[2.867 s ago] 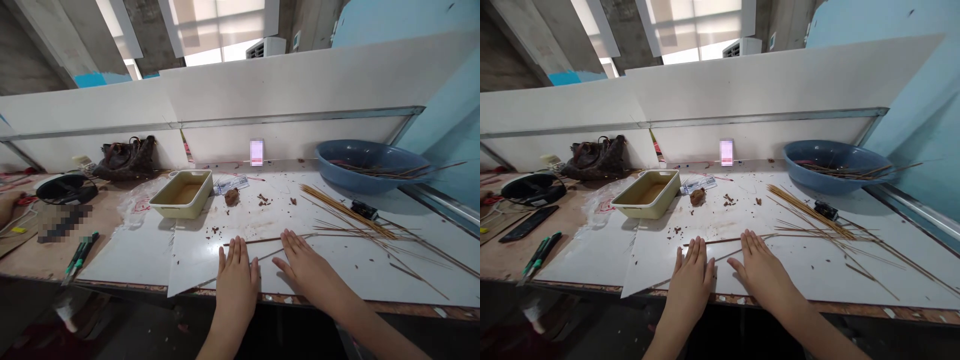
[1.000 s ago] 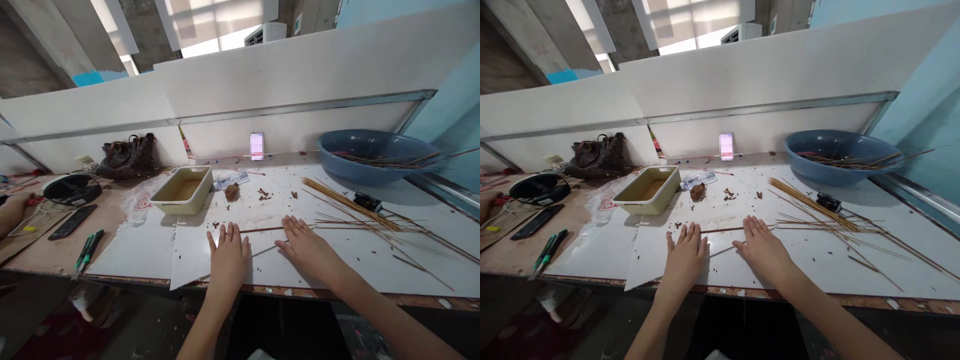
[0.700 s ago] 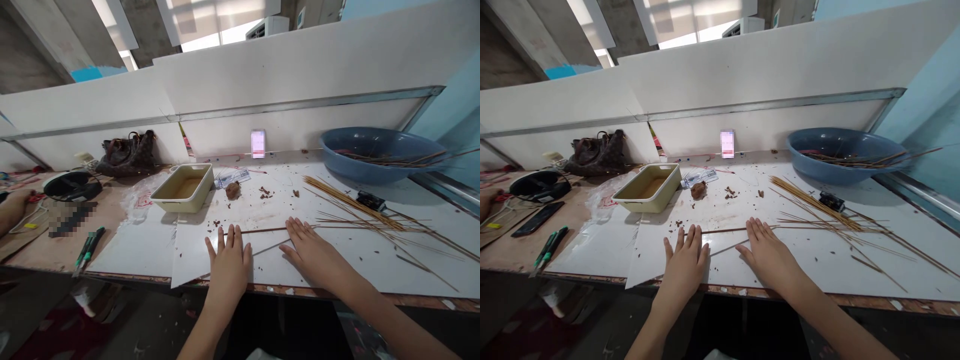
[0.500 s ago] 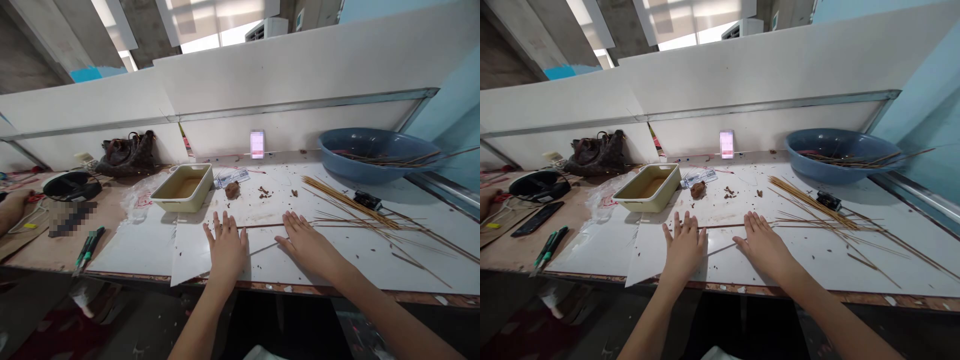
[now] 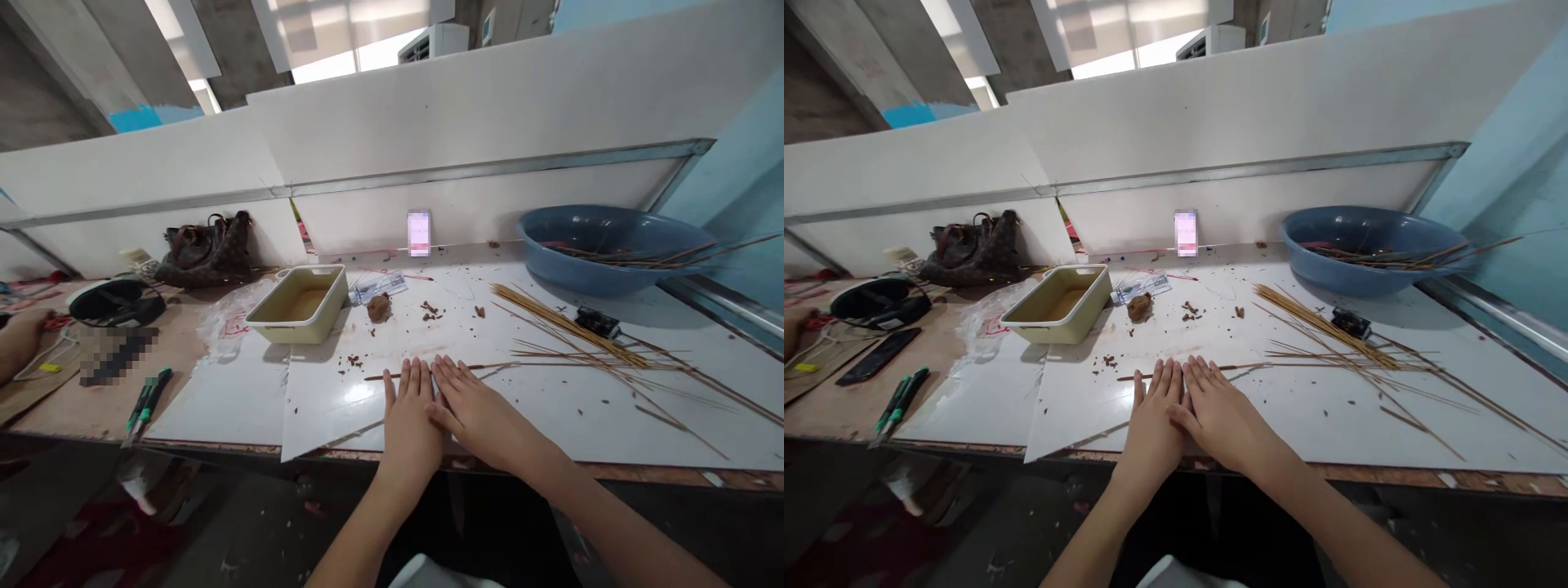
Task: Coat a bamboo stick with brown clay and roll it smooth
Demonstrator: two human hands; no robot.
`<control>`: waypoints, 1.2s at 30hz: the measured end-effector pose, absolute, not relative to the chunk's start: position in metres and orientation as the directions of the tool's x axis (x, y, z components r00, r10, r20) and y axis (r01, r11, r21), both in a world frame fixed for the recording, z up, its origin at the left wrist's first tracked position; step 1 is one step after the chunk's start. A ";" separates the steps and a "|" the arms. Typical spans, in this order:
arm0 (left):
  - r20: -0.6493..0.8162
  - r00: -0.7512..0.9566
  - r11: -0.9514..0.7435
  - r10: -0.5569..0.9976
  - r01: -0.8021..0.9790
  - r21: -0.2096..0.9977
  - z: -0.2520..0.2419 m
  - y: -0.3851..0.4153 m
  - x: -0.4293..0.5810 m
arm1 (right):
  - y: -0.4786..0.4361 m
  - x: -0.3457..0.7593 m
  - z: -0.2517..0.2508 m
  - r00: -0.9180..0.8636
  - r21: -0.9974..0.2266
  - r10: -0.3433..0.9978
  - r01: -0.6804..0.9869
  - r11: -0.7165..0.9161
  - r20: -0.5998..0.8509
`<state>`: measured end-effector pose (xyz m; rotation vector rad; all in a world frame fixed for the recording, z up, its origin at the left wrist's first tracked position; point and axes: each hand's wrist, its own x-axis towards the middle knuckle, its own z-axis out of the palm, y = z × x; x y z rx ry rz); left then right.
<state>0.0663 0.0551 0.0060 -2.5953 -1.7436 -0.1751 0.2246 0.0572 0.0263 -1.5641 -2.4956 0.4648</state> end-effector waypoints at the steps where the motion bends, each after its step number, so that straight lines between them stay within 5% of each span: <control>1: 0.086 0.378 -0.383 0.922 0.922 0.052 0.006 0.058 0.068 | 0.059 0.221 0.026 -0.426 -0.339 0.904 0.857 0.387 -0.044; 23: 0.065 0.309 -0.314 0.949 0.944 0.098 0.006 0.044 0.046 | 0.044 0.230 0.000 -0.412 -0.247 0.907 0.873 0.420 0.088; 36: -0.003 0.257 -0.254 0.966 0.958 0.131 0.012 0.045 0.040 | 0.048 0.233 0.001 -0.388 -0.198 0.921 0.900 0.389 0.042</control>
